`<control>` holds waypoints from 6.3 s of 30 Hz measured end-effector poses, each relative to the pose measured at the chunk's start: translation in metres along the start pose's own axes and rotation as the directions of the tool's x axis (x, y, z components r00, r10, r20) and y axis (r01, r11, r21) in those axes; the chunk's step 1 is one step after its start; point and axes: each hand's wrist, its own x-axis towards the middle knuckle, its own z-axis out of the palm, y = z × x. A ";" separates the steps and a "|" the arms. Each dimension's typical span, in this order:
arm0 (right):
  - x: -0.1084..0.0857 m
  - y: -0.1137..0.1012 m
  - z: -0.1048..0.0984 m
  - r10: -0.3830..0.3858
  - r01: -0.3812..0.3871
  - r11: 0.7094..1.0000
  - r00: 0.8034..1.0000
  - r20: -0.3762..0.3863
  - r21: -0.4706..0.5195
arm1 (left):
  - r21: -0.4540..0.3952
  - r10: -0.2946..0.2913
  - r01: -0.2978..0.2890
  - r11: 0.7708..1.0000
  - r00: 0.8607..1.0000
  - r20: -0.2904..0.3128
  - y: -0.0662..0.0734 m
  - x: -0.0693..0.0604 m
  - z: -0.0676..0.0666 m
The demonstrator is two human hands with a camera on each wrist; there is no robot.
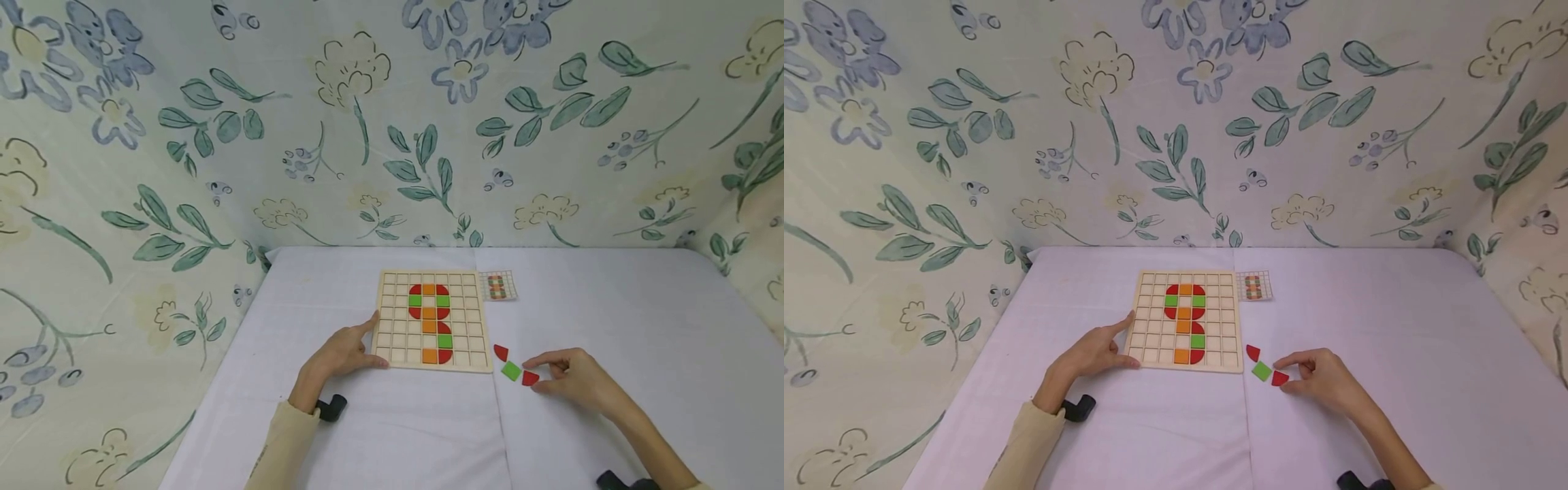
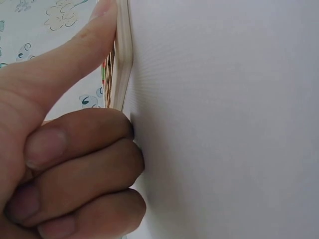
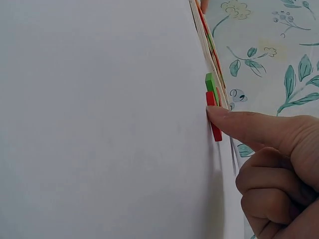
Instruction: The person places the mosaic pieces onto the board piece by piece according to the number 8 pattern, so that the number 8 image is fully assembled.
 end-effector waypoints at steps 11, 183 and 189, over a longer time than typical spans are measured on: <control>0.000 -0.005 0.004 -0.044 0.043 0.998 0.998 -0.038 -0.035 | -0.013 -0.005 0.005 1.000 1.000 -0.001 -0.001 0.001 0.001; 0.014 -0.016 0.018 -0.091 0.085 0.994 0.991 -0.095 -0.062 | -0.015 -0.039 0.038 0.999 0.999 -0.012 -0.001 0.002 0.002; 0.018 -0.013 0.014 -0.100 0.092 0.993 0.989 -0.110 -0.077 | -0.020 -0.035 0.034 0.999 0.999 -0.012 -0.001 0.003 0.003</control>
